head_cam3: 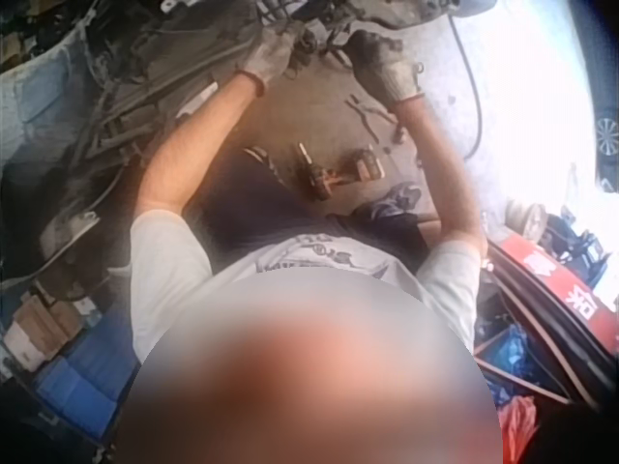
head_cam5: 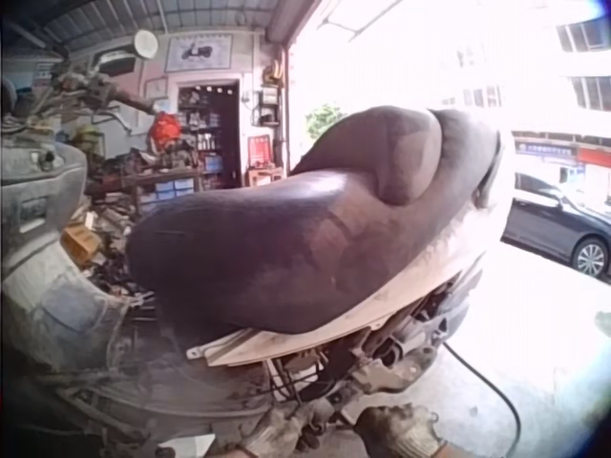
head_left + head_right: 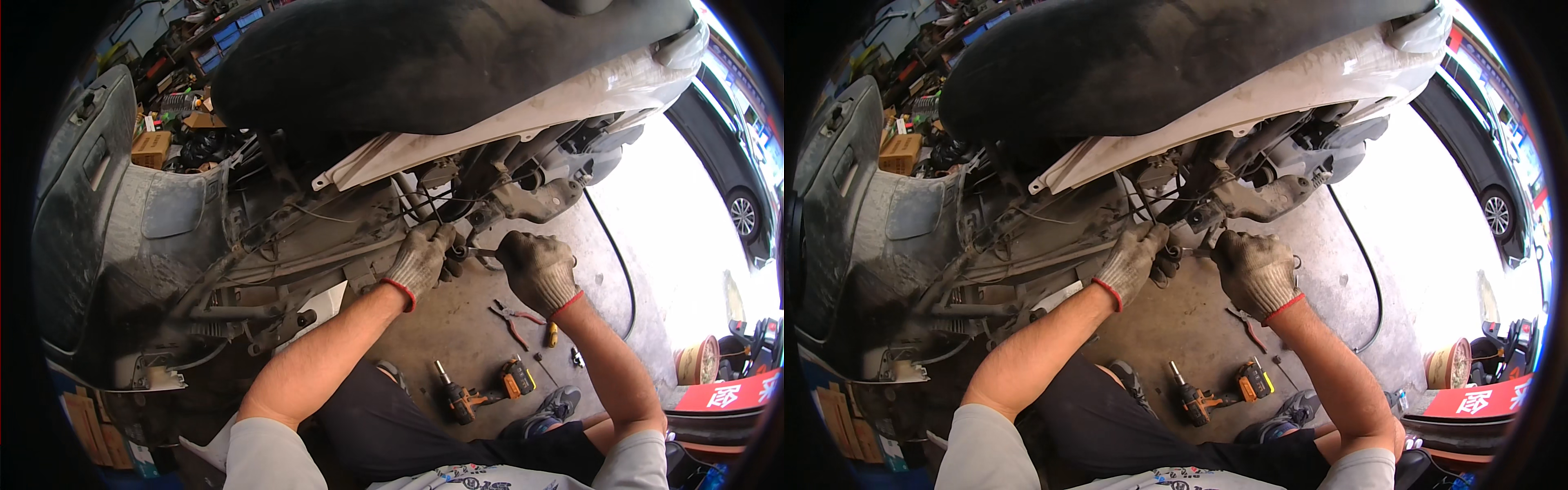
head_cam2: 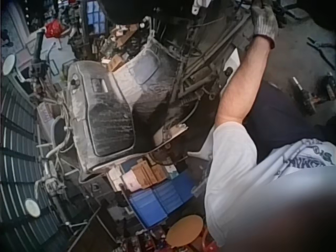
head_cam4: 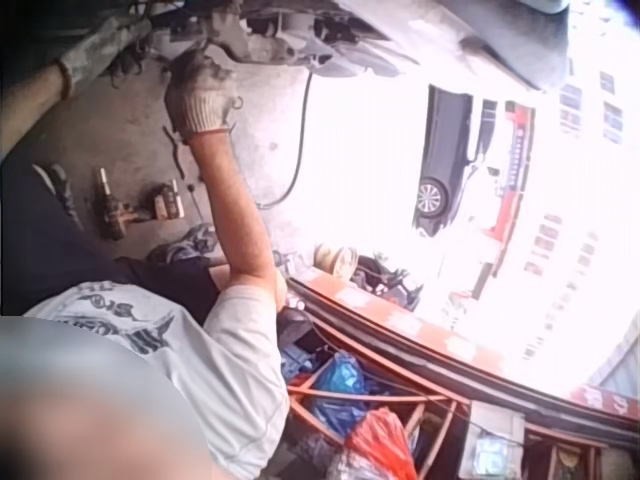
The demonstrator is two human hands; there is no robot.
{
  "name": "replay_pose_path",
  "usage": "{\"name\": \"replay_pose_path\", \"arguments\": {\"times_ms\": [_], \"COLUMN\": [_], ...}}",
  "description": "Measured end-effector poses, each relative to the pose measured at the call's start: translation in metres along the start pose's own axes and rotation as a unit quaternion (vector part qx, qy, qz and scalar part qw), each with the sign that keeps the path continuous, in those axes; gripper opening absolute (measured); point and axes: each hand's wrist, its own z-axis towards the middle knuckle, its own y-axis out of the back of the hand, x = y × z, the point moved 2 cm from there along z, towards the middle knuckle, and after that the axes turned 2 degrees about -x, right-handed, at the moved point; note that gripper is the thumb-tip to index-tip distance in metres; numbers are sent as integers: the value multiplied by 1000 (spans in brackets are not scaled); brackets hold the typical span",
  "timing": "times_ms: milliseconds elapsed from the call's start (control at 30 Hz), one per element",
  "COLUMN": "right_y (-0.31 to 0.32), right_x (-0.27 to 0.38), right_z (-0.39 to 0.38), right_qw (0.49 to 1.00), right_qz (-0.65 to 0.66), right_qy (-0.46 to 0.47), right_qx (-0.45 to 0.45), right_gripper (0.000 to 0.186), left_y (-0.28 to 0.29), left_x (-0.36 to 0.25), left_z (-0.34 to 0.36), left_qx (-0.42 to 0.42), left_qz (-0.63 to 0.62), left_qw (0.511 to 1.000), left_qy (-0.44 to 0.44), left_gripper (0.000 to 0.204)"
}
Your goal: The recorder is working on the internal components of a motorcycle, specifically adjusting cables and wires.
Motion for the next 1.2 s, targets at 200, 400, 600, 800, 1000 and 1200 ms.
{"name": "replay_pose_path", "arguments": {"times_ms": [200,400,600,800,1000,1200], "right_y": [0,21,39,29,16,12], "right_x": [2,13,24,10,6,5], "right_z": [0,-5,2,4,10,13], "right_qw": [1000,999,990,999,1000,999], "right_qz": [2,-25,-98,-23,-18,6], "right_qy": [-2,24,69,19,3,-28], "right_qx": [3,-35,-70,-23,-10,34], "right_gripper": [21,12,10,14,18,19], "left_y": [2,7,12,8,10,9], "left_x": [1,7,10,-2,2,1], "left_z": [1,6,10,4,4,2], "left_qx": [3,40,46,38,12,9], "left_qz": [9,-29,-53,-21,-7,-6], "left_qw": [1000,999,997,999,1000,1000], "left_qy": [0,-21,-39,-24,-23,-22], "left_gripper": [33,33,35,33,34,35]}}
